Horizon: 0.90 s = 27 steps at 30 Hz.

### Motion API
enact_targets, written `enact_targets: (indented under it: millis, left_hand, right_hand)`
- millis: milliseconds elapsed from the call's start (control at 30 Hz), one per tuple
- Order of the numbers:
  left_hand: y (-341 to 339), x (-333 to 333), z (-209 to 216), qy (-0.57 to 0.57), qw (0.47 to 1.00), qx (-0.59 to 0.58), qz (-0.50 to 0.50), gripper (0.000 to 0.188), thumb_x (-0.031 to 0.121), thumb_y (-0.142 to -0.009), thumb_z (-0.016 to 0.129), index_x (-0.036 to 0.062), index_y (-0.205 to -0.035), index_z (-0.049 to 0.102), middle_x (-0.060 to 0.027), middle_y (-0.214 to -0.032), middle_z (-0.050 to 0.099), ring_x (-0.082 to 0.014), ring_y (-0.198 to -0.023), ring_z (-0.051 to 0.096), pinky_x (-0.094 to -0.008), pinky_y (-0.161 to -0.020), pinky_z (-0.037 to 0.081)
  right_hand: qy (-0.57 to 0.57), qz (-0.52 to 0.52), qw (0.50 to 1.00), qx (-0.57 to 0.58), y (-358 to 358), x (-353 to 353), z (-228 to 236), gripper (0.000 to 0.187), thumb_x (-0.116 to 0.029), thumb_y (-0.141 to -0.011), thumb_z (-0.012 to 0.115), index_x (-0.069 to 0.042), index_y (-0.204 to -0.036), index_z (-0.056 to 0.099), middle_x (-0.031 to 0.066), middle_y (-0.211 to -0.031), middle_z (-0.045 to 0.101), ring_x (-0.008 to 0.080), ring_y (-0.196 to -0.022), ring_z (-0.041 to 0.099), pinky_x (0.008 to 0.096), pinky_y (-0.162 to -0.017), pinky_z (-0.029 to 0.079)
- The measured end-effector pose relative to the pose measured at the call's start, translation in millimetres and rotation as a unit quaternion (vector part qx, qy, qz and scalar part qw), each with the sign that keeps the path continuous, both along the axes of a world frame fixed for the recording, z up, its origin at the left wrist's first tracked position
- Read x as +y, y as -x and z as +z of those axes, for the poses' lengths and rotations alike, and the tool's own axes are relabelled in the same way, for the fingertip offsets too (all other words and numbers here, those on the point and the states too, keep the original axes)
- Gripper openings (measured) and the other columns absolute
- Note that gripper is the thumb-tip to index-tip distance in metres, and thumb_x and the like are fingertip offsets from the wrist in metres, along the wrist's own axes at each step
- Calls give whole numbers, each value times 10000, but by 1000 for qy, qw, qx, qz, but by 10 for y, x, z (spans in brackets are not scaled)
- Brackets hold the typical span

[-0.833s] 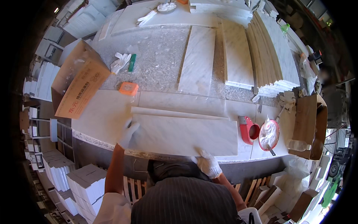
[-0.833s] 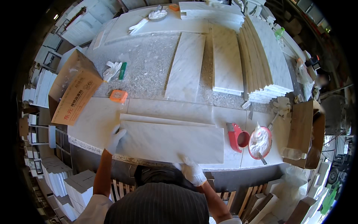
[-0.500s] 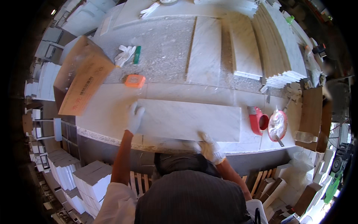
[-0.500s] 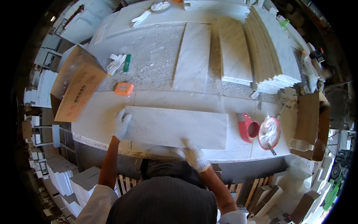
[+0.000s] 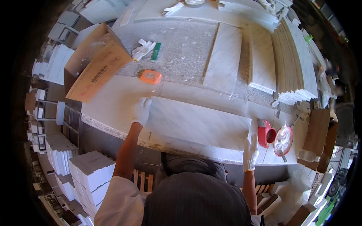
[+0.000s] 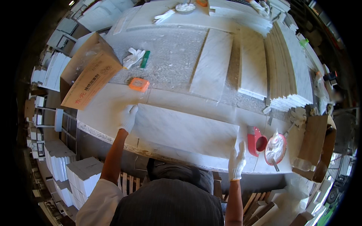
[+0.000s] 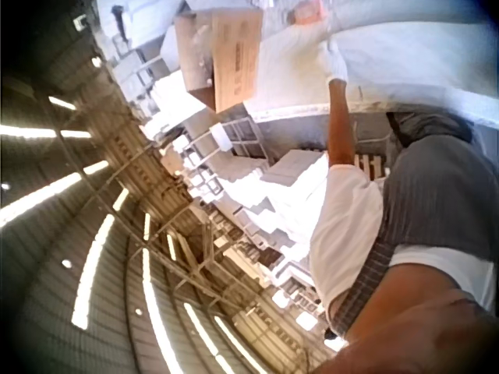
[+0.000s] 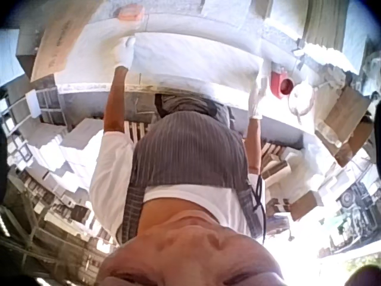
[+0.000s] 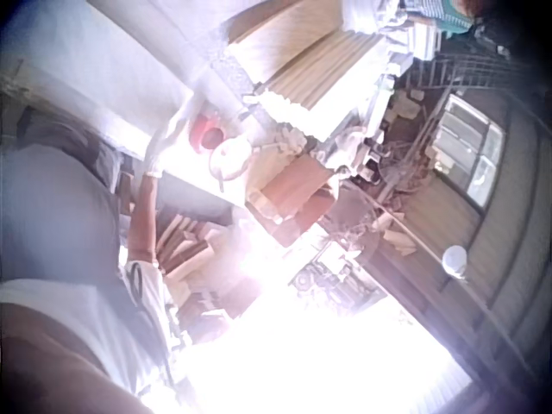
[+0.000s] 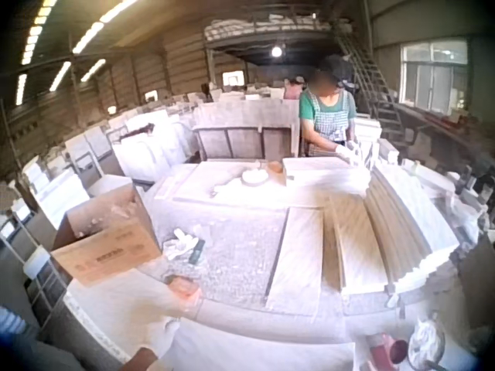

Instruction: The person wraps rectangular white boards with plastic film and paper, then places them on a wooden rack. They also handle cardboard pieces and place them on the table. The person wears gloves and uses a red tape dispenser to secure the wrapping.

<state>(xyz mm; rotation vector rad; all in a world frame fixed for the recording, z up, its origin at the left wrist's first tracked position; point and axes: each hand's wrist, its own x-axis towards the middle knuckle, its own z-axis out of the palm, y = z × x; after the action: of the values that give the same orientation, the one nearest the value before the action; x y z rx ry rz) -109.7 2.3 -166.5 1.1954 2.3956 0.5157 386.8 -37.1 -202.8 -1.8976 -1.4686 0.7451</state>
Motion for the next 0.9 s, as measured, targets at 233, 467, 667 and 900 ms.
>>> enact_targets:
  millis: [233,467,667,900]
  left_hand:
    - [615,396,952,-263,963,-61,21,377,276,-1010,508,0,-1259,569,-162,-1308,580,-271,-1194,553,-381,-1032,408]
    - [29,-521,-256,-93,988,-125,-2,511,218,-970,575,5,-1416,446,-113,-1321,520,-207,-1267,450,-355,-1073,360]
    - [-354,-547,-311,-113,958,-246,93,292,198,-952,555,4,-1170,577,-33,-1005,574,-129,-933,520,-303,-841,446]
    - [-228,-370,-175,-23,984,-172,34,196,244,-952,580,54,-990,609,36,-817,535,-62,-759,490,-265,-658,424]
  right_hand:
    - [-10,29,998,-54,-23,-56,-393,633,-286,-939,586,16,-1458,386,190,-1112,678,251,-884,673,364,-771,517]
    - [157,-52,975,148,132,136,-66,651,-282,-937,588,27,-1464,364,186,-1062,642,253,-873,618,354,-752,494]
    - [85,-4,996,-4,205,130,-188,784,-380,-915,617,14,-1503,279,239,-993,672,273,-843,646,382,-720,506]
    - [203,52,977,24,11,338,-95,778,-470,-928,582,63,-1442,347,282,-1125,648,388,-1014,654,451,-846,500]
